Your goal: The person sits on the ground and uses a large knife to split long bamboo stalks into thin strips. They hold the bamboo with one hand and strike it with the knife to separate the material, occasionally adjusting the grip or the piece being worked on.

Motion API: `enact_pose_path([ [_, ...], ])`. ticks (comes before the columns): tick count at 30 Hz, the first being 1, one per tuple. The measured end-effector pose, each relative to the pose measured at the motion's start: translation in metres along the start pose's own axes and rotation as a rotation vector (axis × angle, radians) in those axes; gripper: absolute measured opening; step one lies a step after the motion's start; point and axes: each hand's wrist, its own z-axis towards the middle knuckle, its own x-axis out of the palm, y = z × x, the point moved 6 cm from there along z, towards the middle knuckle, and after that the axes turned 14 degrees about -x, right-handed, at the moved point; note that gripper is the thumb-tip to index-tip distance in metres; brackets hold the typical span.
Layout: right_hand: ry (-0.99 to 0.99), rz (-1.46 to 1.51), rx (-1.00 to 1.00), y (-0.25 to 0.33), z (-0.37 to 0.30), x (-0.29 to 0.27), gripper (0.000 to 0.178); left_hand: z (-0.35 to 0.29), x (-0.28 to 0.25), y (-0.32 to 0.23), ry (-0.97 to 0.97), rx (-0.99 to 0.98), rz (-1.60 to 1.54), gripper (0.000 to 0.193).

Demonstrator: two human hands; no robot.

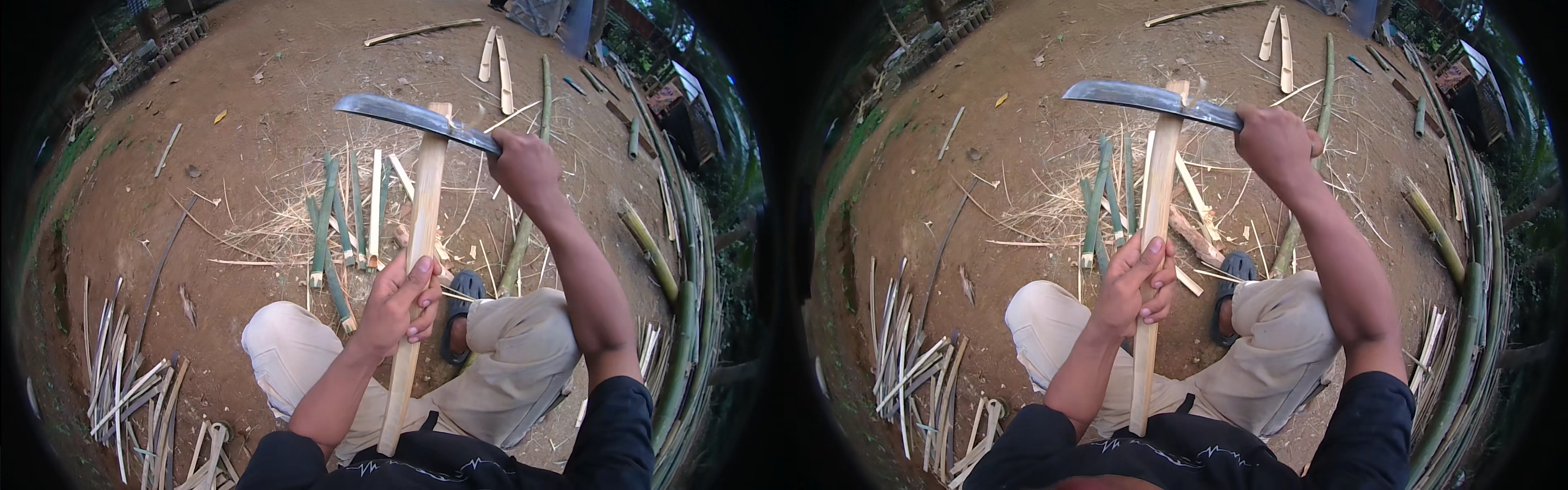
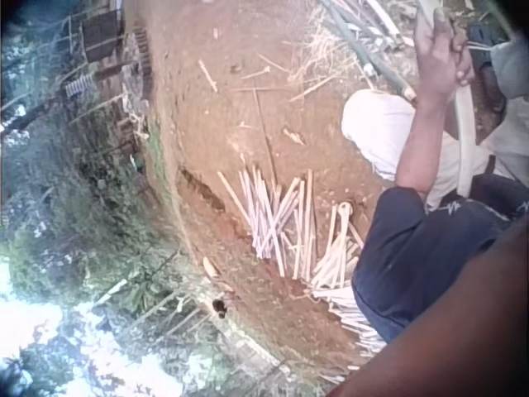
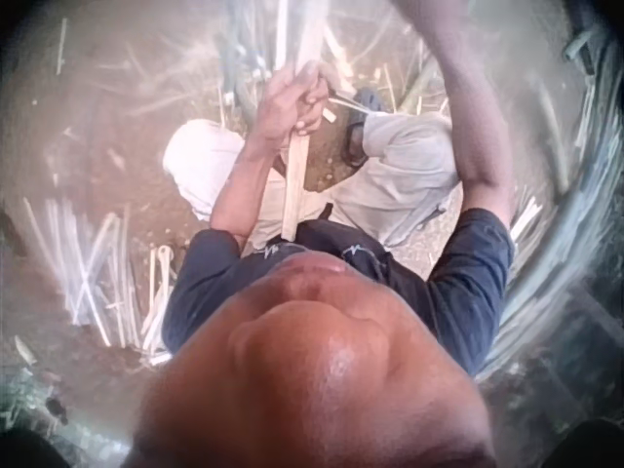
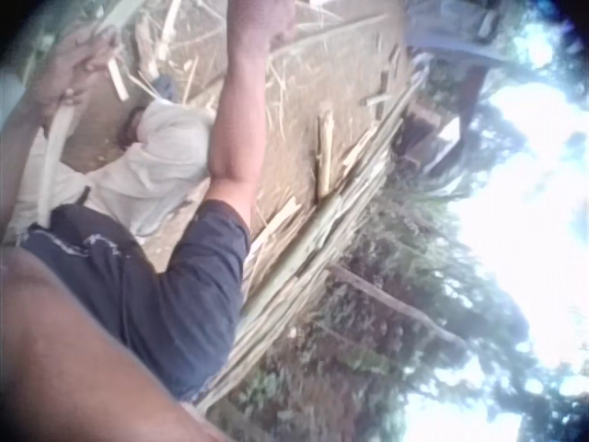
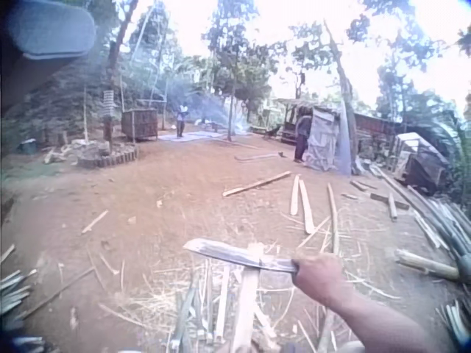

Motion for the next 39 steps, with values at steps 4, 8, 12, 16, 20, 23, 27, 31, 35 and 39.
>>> enact_pose_path([
  [4, 0.108, 0.015, -0.064, 0.034, -0.007, -0.010, 0.010, -0.002, -0.001, -0.002, -0.006, 0.003, -0.024, 0.022],
  [8, 0.123, 0.004, 0.370, -0.068, 0.001, 0.013, 0.013, -0.008, 0.001, -0.002, 0.040, 0.043, 0.035, 0.023],
  [12, 0.167, 0.312, 0.438, -0.045, -0.022, 0.004, 0.017, -0.004, -0.007, -0.014, 0.021, 0.094, 0.079, 0.024],
  [16, 0.193, 0.396, 0.358, -0.012, -0.012, -0.005, 0.017, -0.007, -0.006, -0.018, 0.010, 0.128, 0.065, 0.028],
  [20, 0.029, 0.443, 0.368, -0.010, -0.012, -0.007, 0.022, -0.006, 0.001, -0.022, -0.035, 0.173, 0.072, 0.033],
  [23, 0.069, 0.478, 0.378, -0.004, -0.005, -0.009, 0.020, -0.006, -0.009, -0.019, 0.035, 0.153, 0.086, 0.035],
  [27, 0.113, 0.613, 0.500, -0.008, -0.013, 0.012, 0.022, -0.006, -0.020, -0.014, 0.079, 0.072, -0.078, 0.033],
  [31, 0.001, 0.601, 0.350, 0.015, -0.008, -0.002, 0.025, 0.000, -0.026, -0.016, -0.006, 0.074, -0.098, 0.033],
  [35, -0.044, 0.294, -0.239, 0.075, 0.002, -0.022, 0.015, 0.003, -0.026, -0.016, -0.107, 0.088, -0.032, 0.034],
  [39, 0.006, 0.342, -0.382, 0.104, -0.001, -0.007, 0.017, 0.004, -0.025, -0.011, -0.145, 0.131, 0.008, 0.033],
])
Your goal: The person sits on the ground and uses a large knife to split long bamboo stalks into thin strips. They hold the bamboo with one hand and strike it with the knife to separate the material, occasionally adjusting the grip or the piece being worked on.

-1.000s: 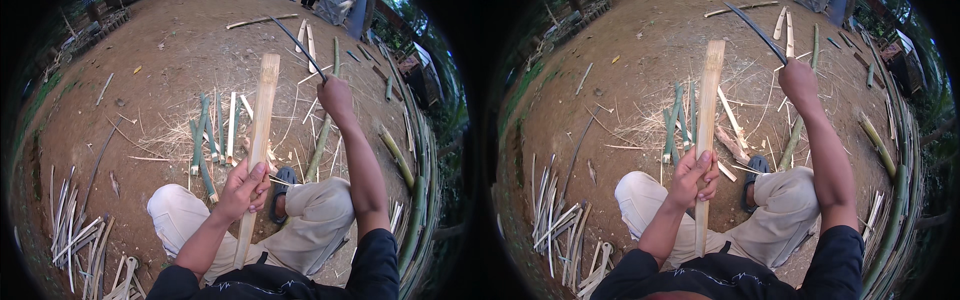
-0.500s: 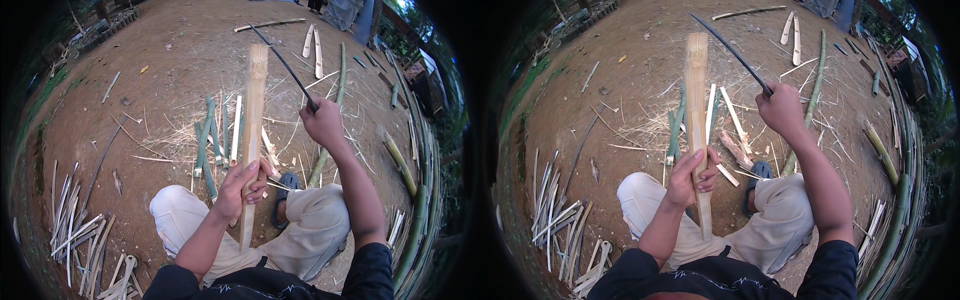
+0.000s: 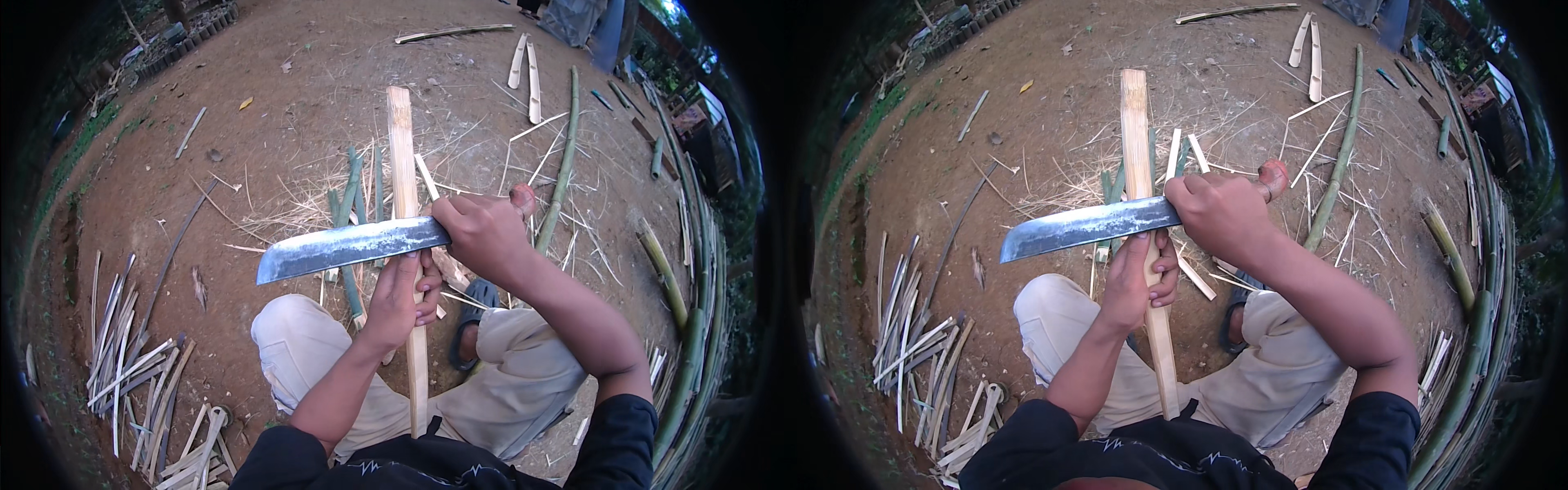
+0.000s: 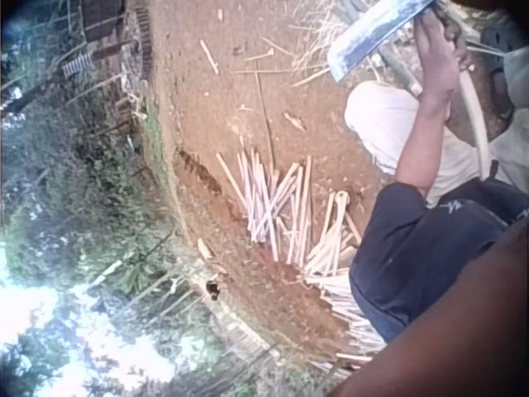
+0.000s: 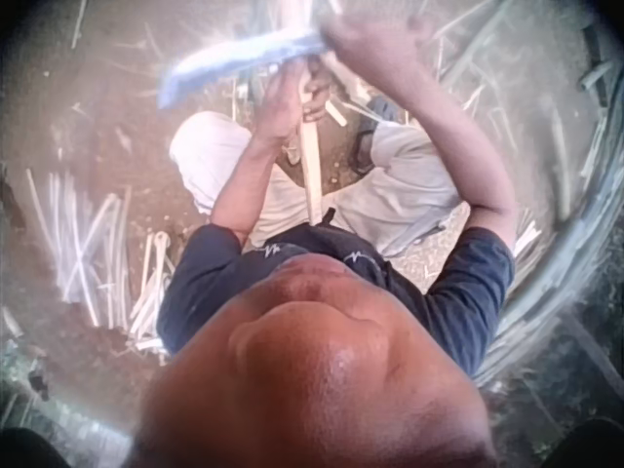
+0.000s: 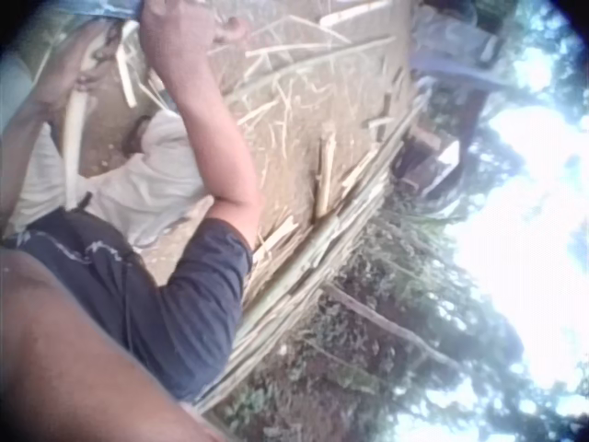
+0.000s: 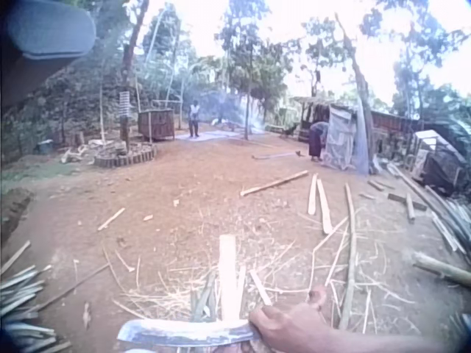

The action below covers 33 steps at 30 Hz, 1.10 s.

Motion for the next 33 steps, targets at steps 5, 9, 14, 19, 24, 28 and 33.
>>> enact_pose_path([
  [5, -0.032, -0.105, -0.099, 0.006, 0.006, 0.000, 0.015, -0.006, -0.001, -0.003, -0.103, 0.059, 0.145, 0.029],
  [9, 0.120, -0.206, 0.329, -0.059, 0.003, 0.001, 0.013, -0.011, 0.010, 0.007, -0.116, -0.040, 0.156, 0.033],
  [14, 0.206, -0.088, 0.589, -0.089, -0.036, -0.009, 0.014, -0.024, 0.019, -0.016, -0.062, 0.215, 0.310, 0.040],
  [19, 0.246, 0.183, 0.788, -0.103, -0.051, 0.007, 0.015, -0.010, -0.001, -0.011, -0.162, 0.099, 0.218, 0.043],
  [24, -0.051, 0.129, 0.558, -0.075, -0.032, -0.022, 0.017, -0.004, -0.015, -0.004, -0.219, 0.157, 0.190, 0.049],
  [28, -0.063, -0.067, 0.150, -0.040, -0.010, -0.032, 0.020, 0.000, -0.013, -0.003, -0.206, 0.157, 0.207, 0.046],
  [33, -0.015, 0.007, 0.007, -0.014, -0.003, -0.010, 0.021, -0.002, -0.010, -0.001, -0.169, 0.150, 0.179, 0.045],
])
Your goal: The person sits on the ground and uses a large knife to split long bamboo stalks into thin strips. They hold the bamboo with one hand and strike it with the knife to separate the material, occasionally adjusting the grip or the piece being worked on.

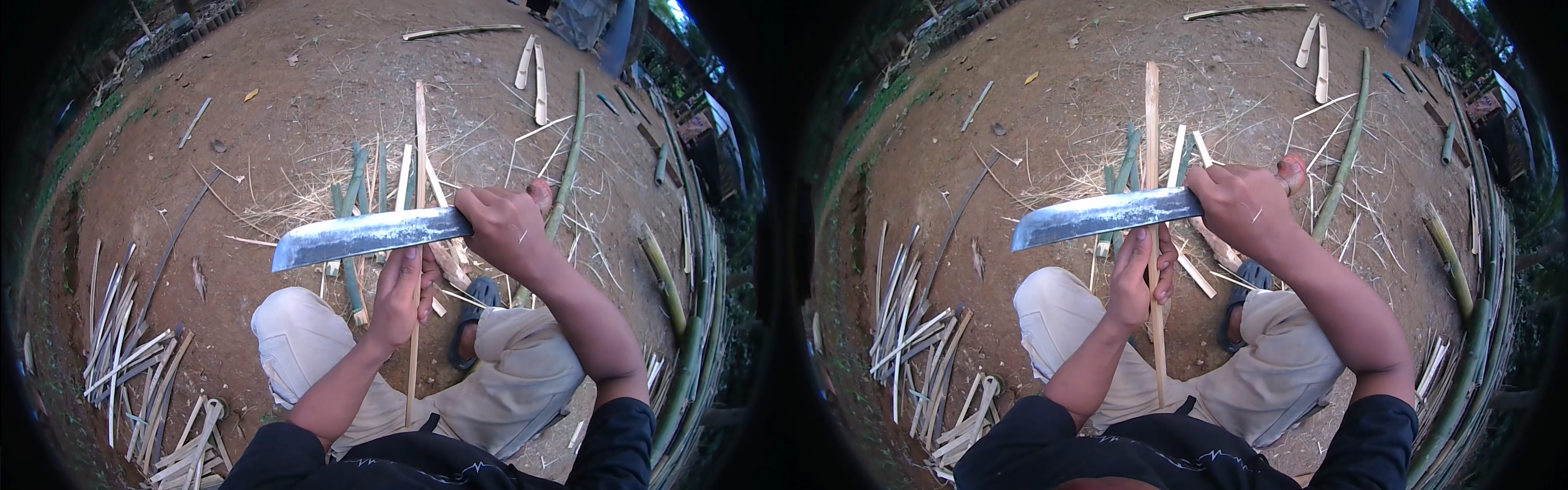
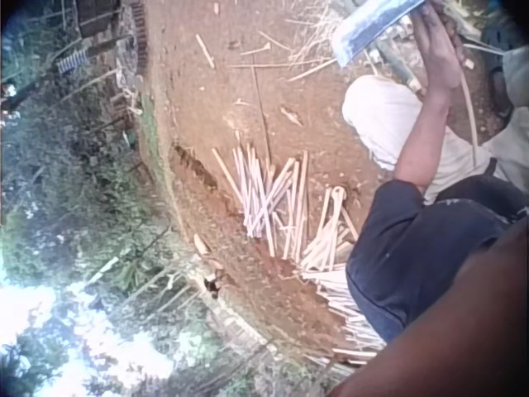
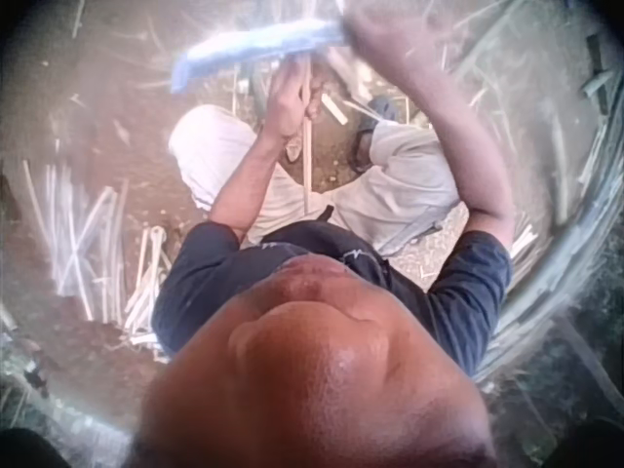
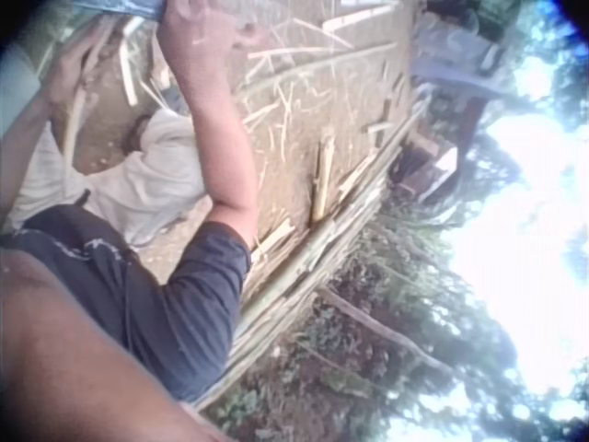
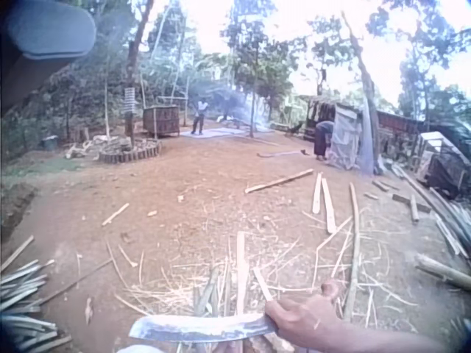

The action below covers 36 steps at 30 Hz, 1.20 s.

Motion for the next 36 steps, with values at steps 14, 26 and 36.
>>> enact_pose_path([
  [14, -0.017, -0.195, 0.450, -0.091, -0.027, -0.028, 0.013, -0.012, 0.017, 0.003, -0.004, 0.057, 0.237, 0.044],
  [26, 0.057, -0.048, 0.003, 0.011, 0.007, 0.001, 0.017, -0.009, -0.001, 0.000, -0.095, 0.052, 0.060, 0.046],
  [36, 0.100, -0.098, 0.140, -0.010, 0.000, -0.003, 0.015, -0.006, -0.003, 0.008, -0.171, 0.072, 0.114, 0.050],
])
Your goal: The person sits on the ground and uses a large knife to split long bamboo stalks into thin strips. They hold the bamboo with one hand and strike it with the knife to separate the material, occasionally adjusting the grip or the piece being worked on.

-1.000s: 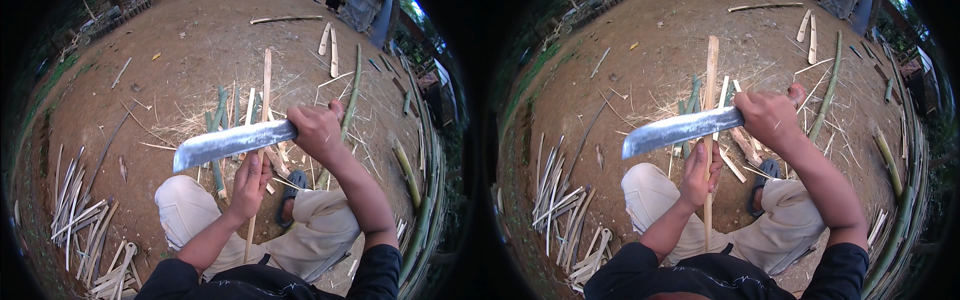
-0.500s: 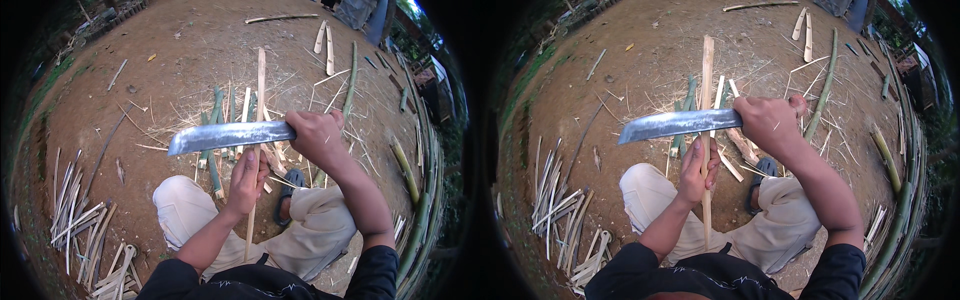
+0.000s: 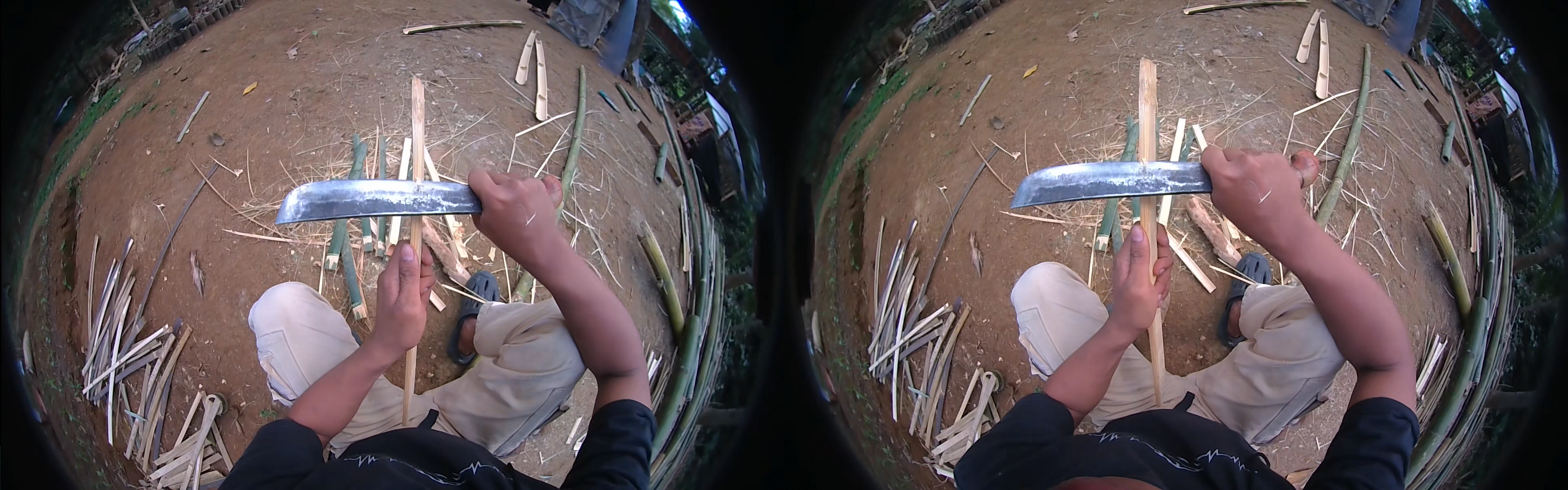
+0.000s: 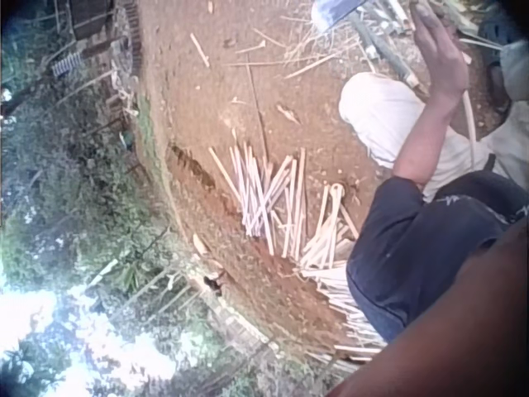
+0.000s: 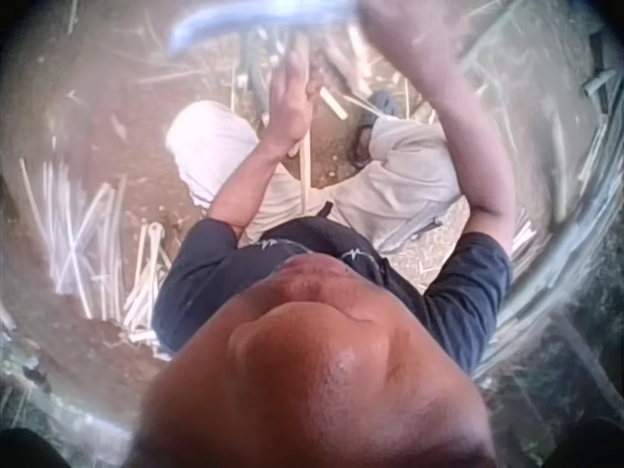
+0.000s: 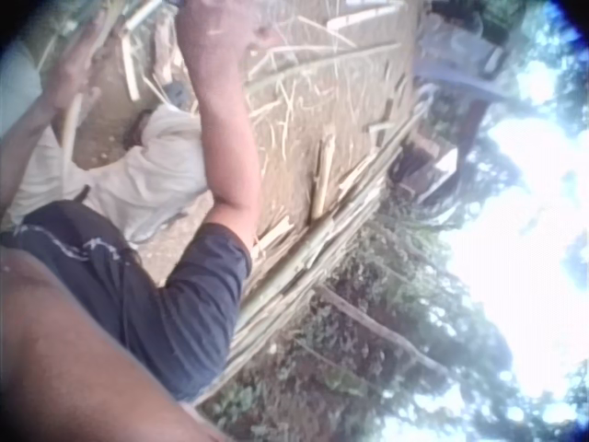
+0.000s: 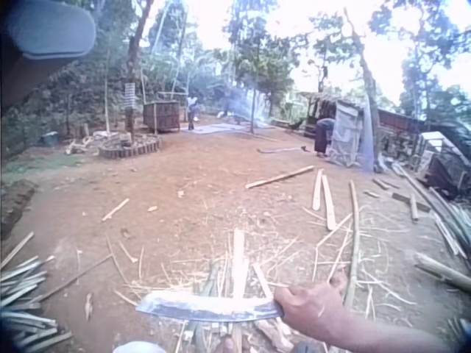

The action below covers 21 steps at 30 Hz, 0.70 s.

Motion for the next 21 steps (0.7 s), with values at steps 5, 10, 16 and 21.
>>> enact_pose_path([
  [5, -0.030, -0.058, -0.092, -0.001, 0.007, 0.000, 0.007, -0.002, 0.000, -0.006, 0.032, -0.050, -0.032, 0.051],
  [10, 0.031, -0.122, 0.038, -0.021, 0.000, 0.006, 0.007, 0.004, 0.004, 0.003, 0.029, -0.106, -0.067, 0.053],
  [16, 0.014, -0.141, 0.073, -0.030, 0.010, 0.003, 0.008, -0.003, 0.006, 0.005, 0.087, -0.118, -0.108, 0.052],
  [21, 0.099, -0.034, 0.123, -0.011, -0.011, 0.007, 0.009, -0.002, 0.013, 0.013, 0.119, -0.144, -0.131, 0.051],
])
